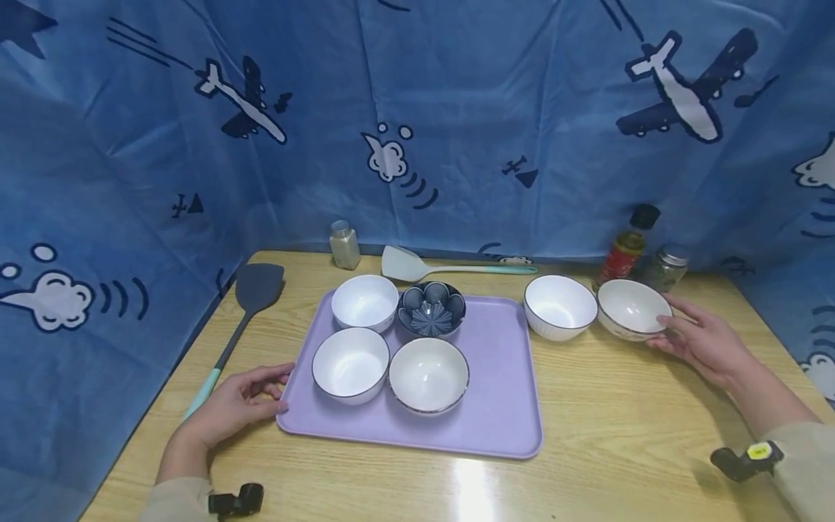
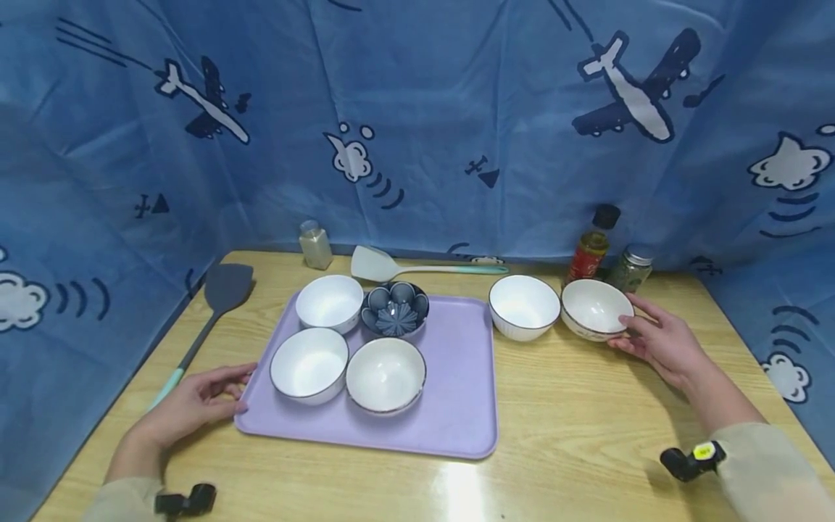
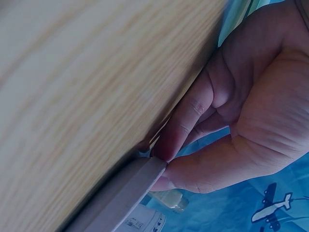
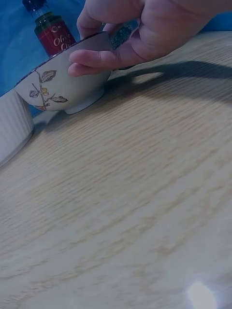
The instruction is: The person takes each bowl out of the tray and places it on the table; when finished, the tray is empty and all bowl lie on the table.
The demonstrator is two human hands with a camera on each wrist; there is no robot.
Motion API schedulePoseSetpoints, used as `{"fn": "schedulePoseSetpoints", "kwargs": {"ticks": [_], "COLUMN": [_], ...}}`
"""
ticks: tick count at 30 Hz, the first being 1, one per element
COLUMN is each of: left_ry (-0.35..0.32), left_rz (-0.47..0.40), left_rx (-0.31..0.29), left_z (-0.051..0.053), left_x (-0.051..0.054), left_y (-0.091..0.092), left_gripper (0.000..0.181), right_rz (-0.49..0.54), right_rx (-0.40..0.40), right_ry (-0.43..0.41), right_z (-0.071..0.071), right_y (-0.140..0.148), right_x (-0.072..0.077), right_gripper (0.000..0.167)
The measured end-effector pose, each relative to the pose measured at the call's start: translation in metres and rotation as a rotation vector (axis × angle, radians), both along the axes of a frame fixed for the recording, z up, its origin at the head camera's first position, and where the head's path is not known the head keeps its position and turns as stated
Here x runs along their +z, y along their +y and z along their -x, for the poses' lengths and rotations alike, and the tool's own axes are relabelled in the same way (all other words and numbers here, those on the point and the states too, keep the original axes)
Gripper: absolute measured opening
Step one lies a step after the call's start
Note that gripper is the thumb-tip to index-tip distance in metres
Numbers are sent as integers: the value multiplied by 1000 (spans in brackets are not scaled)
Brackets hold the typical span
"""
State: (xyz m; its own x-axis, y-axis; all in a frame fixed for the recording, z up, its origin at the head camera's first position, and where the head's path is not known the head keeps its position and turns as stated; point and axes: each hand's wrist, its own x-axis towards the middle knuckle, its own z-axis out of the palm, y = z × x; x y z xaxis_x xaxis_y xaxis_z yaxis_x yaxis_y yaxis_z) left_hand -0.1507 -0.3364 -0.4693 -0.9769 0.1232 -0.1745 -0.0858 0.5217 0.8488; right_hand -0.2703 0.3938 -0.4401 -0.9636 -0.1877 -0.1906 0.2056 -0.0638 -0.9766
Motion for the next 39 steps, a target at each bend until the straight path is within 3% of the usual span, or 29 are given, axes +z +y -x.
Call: {"fn": "schedulePoseSetpoints", "kwargs": {"ticks": [5,12,17,20,23,29,33,39], "left_ry": [3,6,8,4,-9,-1,0,5], "left_rz": [-4,-33,-38,-28,-23,-32,-34,-31], "left_rx": [-8,-15,-11,-13,-8,-26,-32,-37], "left_z": [0,-1,-1,-1,0,-2,-2,-3], "left_x": [1,5,5,4,3,4,5,6], "left_y": [0,0,1,1,2,0,-1,1], "left_gripper": [70,71,71,71,71,70,70,70], "right_rz": [-31,9,48,64,-32,-174,-118,-46], "right_rx": [-15,-9,-24,-43,-48,-78,-67,24], "right_ry": [-7,-30,13,61,106,137,177,223], "right_z": [-3,-3,-5,-8,-14,-25,-31,-38], "right_y": [0,0,1,2,0,-15,-30,-59], "right_x": [2,7,9,10,15,31,41,52], "right_gripper": [82,82,78,65,62,78,73,69]}}
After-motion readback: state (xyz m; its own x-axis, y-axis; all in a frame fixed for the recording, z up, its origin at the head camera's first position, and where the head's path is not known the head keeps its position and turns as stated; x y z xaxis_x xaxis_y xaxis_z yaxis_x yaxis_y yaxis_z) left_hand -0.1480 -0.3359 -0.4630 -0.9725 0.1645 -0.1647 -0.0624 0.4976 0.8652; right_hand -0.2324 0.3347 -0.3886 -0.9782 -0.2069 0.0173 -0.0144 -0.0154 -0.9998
